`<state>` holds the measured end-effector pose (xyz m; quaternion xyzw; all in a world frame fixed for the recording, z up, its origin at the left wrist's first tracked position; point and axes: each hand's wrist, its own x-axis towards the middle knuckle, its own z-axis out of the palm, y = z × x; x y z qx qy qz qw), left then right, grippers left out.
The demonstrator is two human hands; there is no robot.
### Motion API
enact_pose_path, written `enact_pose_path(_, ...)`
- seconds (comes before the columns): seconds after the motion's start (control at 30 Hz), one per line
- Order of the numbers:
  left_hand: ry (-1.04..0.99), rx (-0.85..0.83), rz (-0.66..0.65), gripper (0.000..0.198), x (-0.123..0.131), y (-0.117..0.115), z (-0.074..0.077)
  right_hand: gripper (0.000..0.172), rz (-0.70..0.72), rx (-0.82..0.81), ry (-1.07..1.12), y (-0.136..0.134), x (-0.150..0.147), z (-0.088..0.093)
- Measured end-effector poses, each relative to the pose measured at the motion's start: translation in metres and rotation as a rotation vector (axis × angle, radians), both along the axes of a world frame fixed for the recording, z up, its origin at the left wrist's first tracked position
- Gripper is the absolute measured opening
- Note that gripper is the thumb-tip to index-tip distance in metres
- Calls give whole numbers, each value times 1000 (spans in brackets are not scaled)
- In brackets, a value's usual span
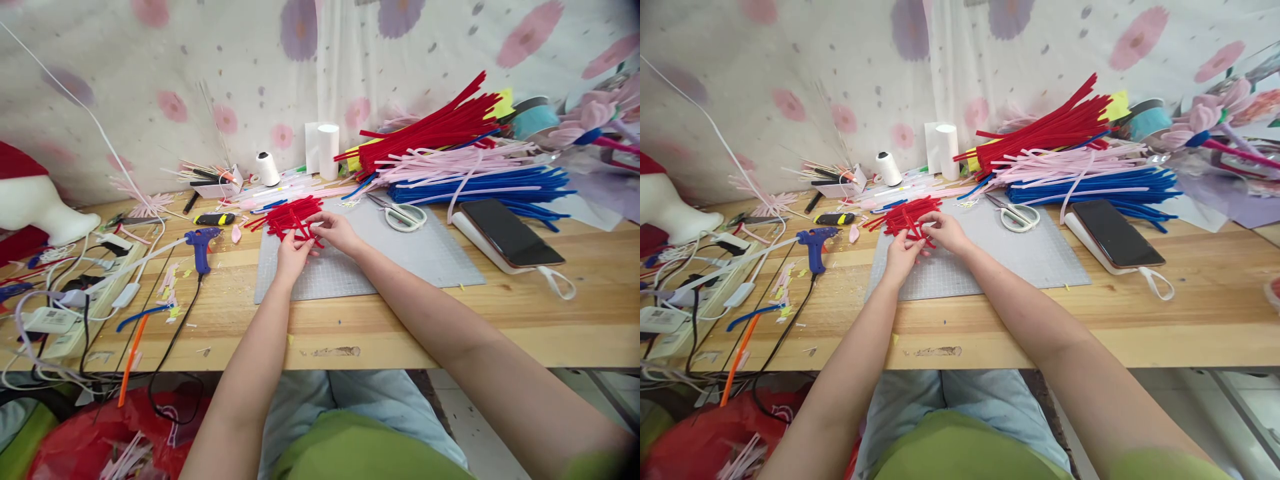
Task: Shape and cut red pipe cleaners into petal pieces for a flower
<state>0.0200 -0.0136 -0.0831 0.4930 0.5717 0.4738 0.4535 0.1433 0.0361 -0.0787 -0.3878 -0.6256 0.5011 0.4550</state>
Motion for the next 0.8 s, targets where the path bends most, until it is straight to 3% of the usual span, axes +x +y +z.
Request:
enact_pose_path(0.13, 22, 10, 5, 56, -1, -1, 1, 28, 106, 28, 51, -2, 1, 1)
enact_pose_path(0.33, 195, 145, 4, 52, -6, -5, -3, 35, 39, 47, 63, -3, -2, 2)
enact_pose_path(0.57, -12, 107, 43, 21, -3, 5, -11, 32, 40, -85, 80, 1, 1, -1)
enact_pose_path(0.8, -140, 40, -9, 26, 0, 0, 1, 35, -105, -193, 170, 5, 6, 0)
